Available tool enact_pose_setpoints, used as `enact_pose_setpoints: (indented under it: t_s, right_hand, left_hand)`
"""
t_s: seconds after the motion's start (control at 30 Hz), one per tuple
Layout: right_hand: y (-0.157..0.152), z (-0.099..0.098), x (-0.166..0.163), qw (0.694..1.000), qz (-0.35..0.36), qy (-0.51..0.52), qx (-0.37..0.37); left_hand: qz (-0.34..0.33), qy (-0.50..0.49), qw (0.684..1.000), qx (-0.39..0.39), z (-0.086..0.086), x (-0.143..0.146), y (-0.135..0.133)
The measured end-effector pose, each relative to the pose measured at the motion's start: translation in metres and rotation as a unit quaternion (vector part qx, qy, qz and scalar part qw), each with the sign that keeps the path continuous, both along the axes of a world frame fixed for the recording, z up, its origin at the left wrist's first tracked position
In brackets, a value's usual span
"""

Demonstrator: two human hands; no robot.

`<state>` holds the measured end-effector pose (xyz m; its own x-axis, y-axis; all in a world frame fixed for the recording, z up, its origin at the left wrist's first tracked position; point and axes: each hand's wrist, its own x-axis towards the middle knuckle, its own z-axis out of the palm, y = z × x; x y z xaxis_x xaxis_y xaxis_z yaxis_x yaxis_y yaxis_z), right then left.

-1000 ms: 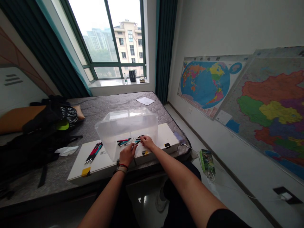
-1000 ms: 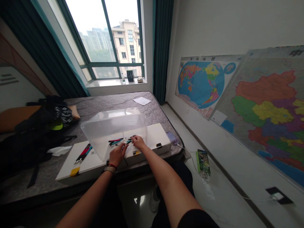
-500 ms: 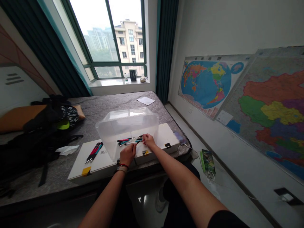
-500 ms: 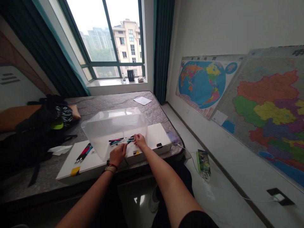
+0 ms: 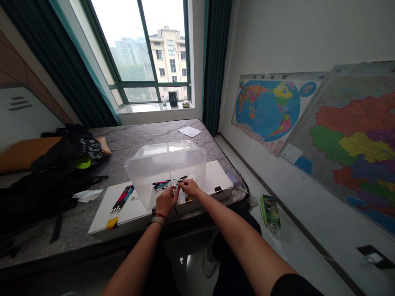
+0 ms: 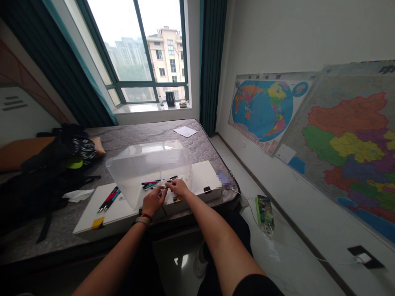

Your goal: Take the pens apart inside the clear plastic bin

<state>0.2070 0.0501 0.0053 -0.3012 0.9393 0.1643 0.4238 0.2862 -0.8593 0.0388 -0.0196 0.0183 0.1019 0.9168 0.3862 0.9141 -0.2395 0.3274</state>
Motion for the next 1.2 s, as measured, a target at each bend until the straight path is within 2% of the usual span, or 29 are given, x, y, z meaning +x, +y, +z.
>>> enact_pose_setpoints:
  t_s: [0.23, 0.4, 1.07, 1.2]
  right_hand:
    - [0.0039, -0.0035, -0.0001, 0.998, -0.023, 0.056, -0.023]
    - [0.0056, -0.0068, -0.0009, 0.998, -0.012, 0.063, -0.021]
    - [0.0024, 0.0013, 0.0013, 0.994, 0.021, 0.090, -0.060]
    - [-0.0002, 0.0031, 0.0002, 0.993, 0.007, 0.100, -0.069]
  left_hand:
    - [-0.003, 0.015, 1.000, -0.004, -0.0011, -0.0004, 0.0008]
    - [-0.014, 0.009, 1.000, -0.008, -0.0002, 0.0002, 0.0003]
    - [-0.016, 0.039, 0.999, -0.019, 0.0018, 0.0005, 0.0001]
    - [-0.022, 0.039, 0.999, -0.011, 0.0026, 0.0003, -0.0004]
